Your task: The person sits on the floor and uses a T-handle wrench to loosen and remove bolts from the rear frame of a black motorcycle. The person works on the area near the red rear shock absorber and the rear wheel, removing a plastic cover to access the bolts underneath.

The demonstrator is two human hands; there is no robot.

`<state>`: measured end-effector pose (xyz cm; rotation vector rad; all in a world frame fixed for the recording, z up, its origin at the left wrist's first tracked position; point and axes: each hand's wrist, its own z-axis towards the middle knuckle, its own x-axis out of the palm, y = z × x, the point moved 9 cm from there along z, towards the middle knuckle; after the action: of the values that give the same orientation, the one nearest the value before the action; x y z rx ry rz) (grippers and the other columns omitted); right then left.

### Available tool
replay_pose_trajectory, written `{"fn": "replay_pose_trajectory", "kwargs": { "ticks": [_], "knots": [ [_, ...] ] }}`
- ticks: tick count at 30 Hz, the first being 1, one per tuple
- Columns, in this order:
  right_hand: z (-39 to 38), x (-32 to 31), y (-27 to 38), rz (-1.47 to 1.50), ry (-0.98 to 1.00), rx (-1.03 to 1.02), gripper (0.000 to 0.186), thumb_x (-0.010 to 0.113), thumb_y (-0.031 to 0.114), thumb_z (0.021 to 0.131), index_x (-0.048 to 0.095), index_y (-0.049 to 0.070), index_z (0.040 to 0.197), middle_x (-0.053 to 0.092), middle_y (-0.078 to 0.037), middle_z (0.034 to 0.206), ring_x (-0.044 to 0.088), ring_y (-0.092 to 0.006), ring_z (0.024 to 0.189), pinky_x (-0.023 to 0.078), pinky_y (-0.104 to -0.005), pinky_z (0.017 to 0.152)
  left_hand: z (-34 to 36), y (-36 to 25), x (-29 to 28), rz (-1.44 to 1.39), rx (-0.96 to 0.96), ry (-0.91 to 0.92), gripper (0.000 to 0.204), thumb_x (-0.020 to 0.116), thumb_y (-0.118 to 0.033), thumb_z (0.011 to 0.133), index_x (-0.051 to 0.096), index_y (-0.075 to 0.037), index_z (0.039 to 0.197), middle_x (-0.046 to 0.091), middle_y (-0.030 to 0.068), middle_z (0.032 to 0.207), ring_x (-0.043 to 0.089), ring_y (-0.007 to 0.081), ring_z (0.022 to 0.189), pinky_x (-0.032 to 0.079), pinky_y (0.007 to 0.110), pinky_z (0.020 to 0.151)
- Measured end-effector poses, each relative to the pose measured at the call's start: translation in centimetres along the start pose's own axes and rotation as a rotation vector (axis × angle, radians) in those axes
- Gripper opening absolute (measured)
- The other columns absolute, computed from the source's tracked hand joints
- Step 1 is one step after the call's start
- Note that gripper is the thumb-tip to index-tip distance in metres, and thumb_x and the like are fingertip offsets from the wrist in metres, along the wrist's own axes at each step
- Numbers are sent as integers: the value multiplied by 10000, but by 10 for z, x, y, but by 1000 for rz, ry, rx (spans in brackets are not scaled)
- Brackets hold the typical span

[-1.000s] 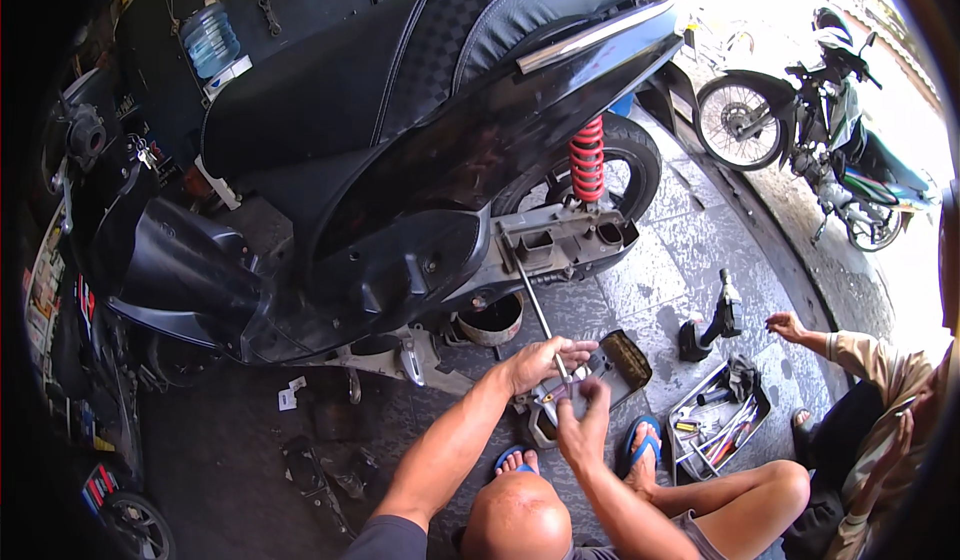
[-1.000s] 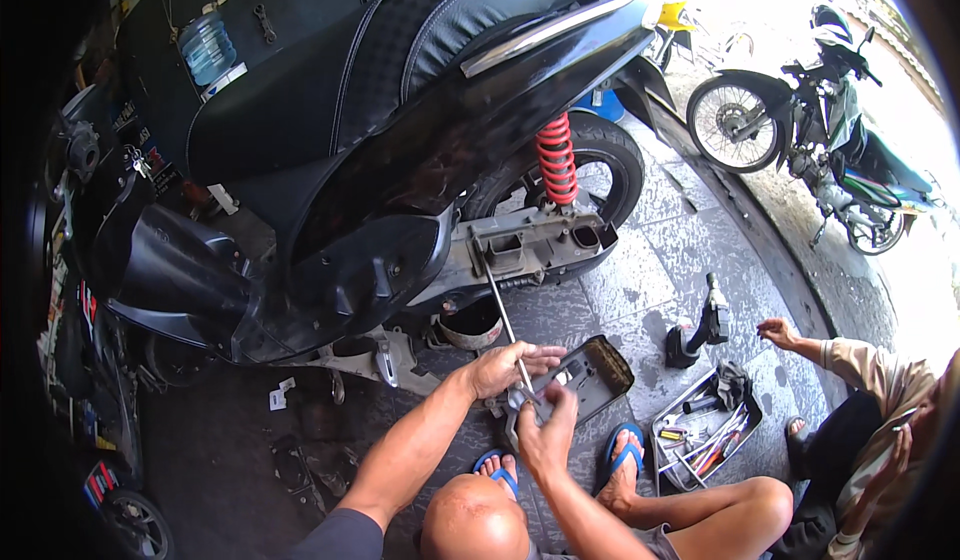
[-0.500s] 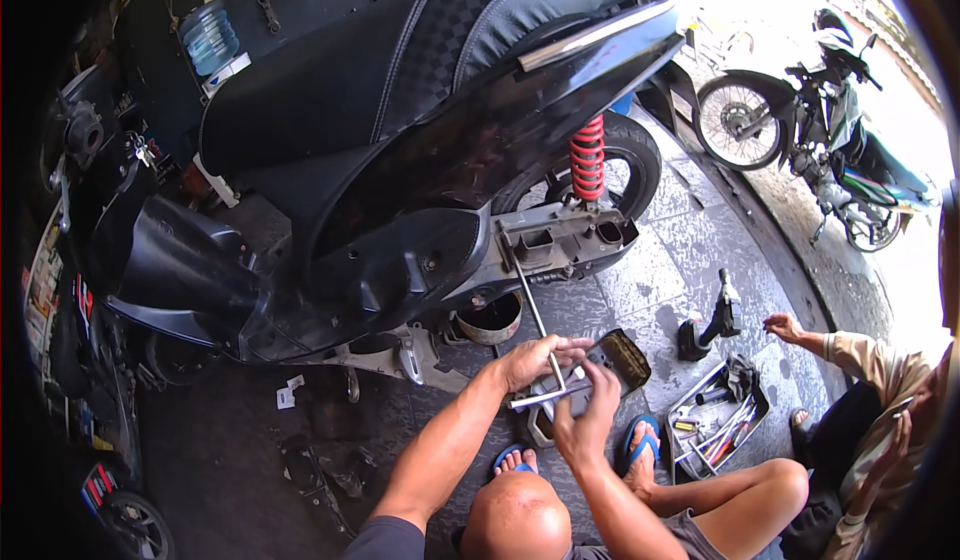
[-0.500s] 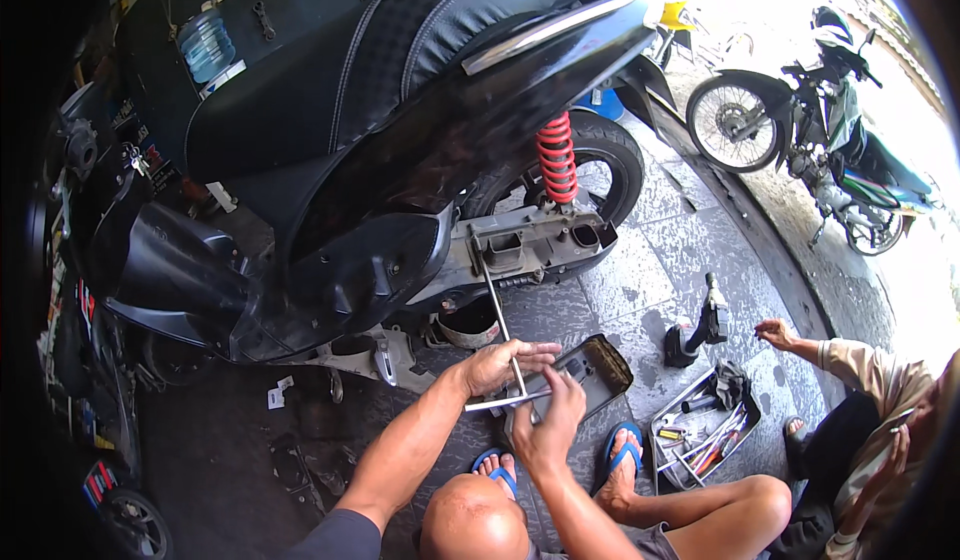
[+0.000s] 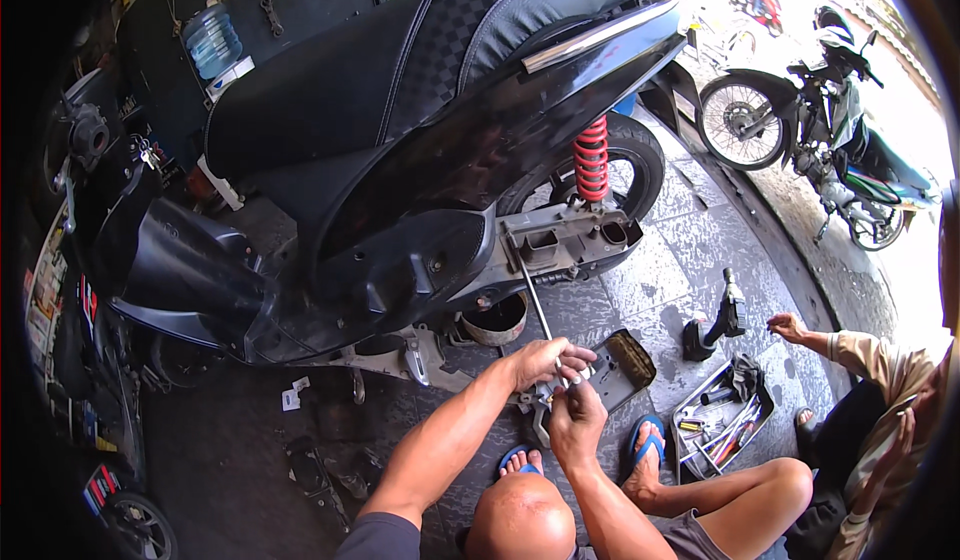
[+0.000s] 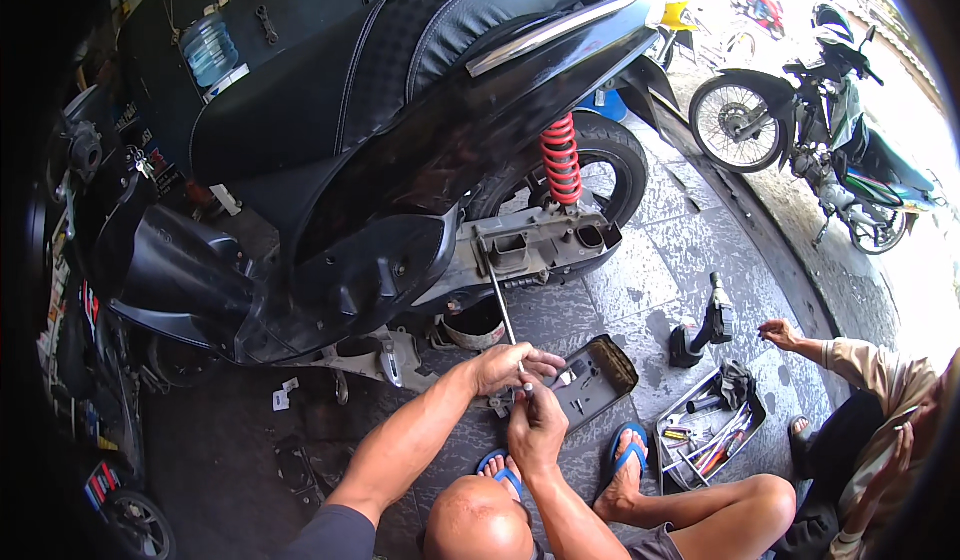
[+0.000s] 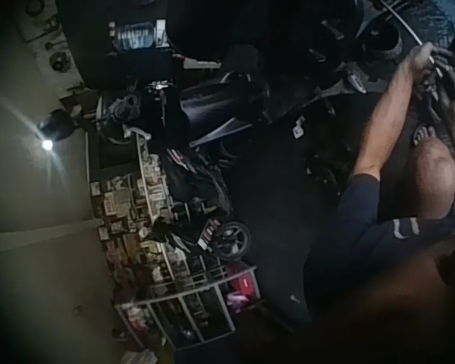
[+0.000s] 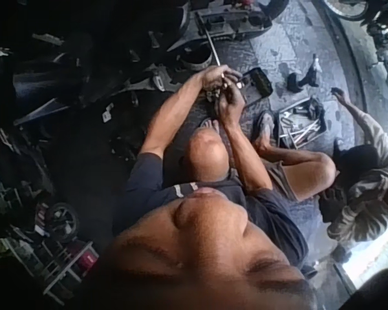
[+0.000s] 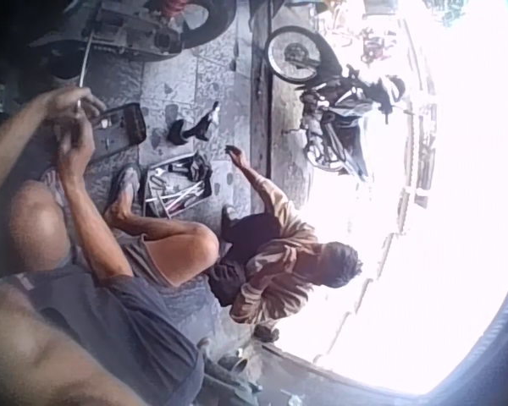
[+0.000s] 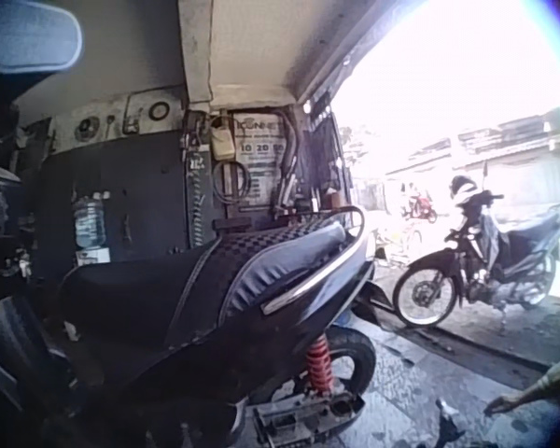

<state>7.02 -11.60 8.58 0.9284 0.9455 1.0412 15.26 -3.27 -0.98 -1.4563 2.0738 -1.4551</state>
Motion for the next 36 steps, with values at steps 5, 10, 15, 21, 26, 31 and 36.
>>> {"fn": "replay_pose_trajectory", "kwargs": {
  "ticks": [5, 10, 15, 21, 26, 31, 36],
  "knots": [
    [-75, 34, -44, 1159, 138, 1140, 378, 506, 400, 959, 492, 68, 1140, 509, -32, 716, 505, -160, 635, 460, -361, 601, -5, -11, 9, -34, 60, 14, 539, 263, -348, 990, 544, -41, 1333, 589, 85, 1232, 520, 167, 1150, 396, 332, 1000],
    [-44, 58, -29, 1510, 131, 1123, 400, 575, 350, 911, 545, 91, 1216, 577, -45, 899, 529, -165, 743, 458, -362, 728, -9, -14, 11, 20, 91, 30, 564, 287, -394, 986, 503, -41, 1369, 590, 97, 1230, 566, 162, 1064, 459, 311, 879],
    [2, 10, 22, -473, 104, -309, 597, 578, -71, 687, 566, 65, 1268, 591, -133, 953, 533, -314, 937, 407, -384, 865, -2, -7, -5, -59, 185, 41, 563, 284, -395, 995, 498, -32, 1368, 588, 96, 1250, 577, 179, 1086, 438, 334, 960],
    [-35, 15, 33, 86, 407, 90, 478, 573, 24, 778, 603, 68, 1254, 639, -152, 814, 621, -341, 759, 491, -416, 765, 3, -2, -4, -155, 165, 74, 566, 280, -372, 1001, 498, 20, 1347, 564, 118, 1305, 515, 204, 1210, 352, 345, 1066],
    [-36, 15, -45, -222, 390, 243, 417, 544, 169, 858, 596, 95, 1265, 645, -293, 922, 650, -431, 870, 508, -426, 792, 0, -14, 16, -156, 184, 150, 534, 310, -284, 966, 467, 36, 1364, 524, 117, 1366, 486, 206, 1248, 327, 335, 1089],
    [-1, -36, -3, 117, -5, 278, 483, 458, 6, 870, 506, 39, 1349, 651, -76, 787, 610, -154, 700, 497, -283, 678, -8, -9, 8, -128, 181, 122, 549, 288, -318, 979, 479, 31, 1357, 521, 104, 1367, 478, 193, 1247, 316, 346, 1097],
    [-40, 24, -30, -285, 548, 150, 436, 528, 74, 828, 580, 19, 1258, 655, -204, 807, 670, -267, 764, 522, -351, 748, 6, -11, 10, -63, 209, 122, 551, 291, -353, 984, 494, -5, 1360, 531, 108, 1349, 482, 210, 1241, 317, 357, 1092]
  ]
}}
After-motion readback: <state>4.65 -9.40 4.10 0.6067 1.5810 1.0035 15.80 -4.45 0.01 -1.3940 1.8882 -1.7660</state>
